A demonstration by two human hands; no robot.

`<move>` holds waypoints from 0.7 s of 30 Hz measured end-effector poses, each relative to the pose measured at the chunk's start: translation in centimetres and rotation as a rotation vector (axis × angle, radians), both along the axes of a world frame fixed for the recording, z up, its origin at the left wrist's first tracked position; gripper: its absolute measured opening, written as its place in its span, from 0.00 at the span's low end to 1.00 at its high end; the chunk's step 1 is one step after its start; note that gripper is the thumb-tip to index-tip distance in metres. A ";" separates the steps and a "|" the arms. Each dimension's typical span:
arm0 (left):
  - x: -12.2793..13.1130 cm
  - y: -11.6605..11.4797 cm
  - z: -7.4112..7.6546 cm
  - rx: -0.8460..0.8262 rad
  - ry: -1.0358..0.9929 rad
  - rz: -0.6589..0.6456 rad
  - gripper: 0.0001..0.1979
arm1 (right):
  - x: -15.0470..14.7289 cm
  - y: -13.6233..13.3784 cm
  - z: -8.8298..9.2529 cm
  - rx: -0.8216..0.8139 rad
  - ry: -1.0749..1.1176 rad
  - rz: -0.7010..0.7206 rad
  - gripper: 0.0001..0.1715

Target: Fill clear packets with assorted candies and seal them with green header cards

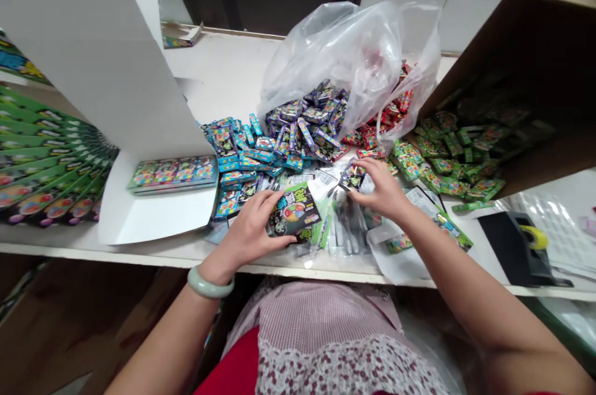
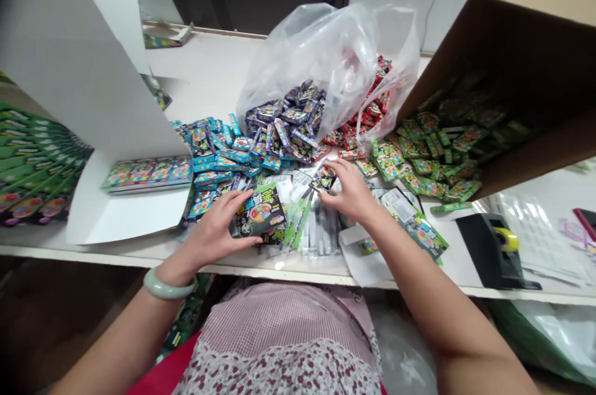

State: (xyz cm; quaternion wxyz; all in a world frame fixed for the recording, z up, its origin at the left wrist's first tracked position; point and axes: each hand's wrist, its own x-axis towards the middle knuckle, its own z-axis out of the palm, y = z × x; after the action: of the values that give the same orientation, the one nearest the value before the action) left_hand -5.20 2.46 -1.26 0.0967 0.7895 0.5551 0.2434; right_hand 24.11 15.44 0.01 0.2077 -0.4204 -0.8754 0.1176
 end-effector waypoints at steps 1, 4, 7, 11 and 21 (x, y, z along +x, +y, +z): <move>-0.1 -0.1 -0.1 0.007 -0.007 0.007 0.44 | -0.1 -0.7 1.1 0.050 0.045 0.081 0.36; -0.3 -0.3 -0.1 0.041 -0.040 -0.019 0.46 | -0.6 -3.0 4.1 0.075 -0.051 0.340 0.35; -0.1 -0.3 0.0 0.052 -0.037 -0.095 0.47 | -1.5 -4.3 5.8 0.020 -0.207 0.480 0.33; 0.5 -0.5 0.0 0.024 -0.064 -0.148 0.47 | -2.4 -4.2 5.8 -0.085 -0.207 0.519 0.35; -0.1 -2.2 -0.1 0.043 -0.128 -0.025 0.48 | -5.5 -6.5 4.0 -0.100 0.062 0.375 0.20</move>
State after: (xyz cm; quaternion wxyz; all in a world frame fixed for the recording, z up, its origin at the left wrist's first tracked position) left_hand -5.32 0.26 -1.35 0.1180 0.7810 0.5326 0.3041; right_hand 18.58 8.94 3.99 0.1877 -0.2562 -0.9246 0.2105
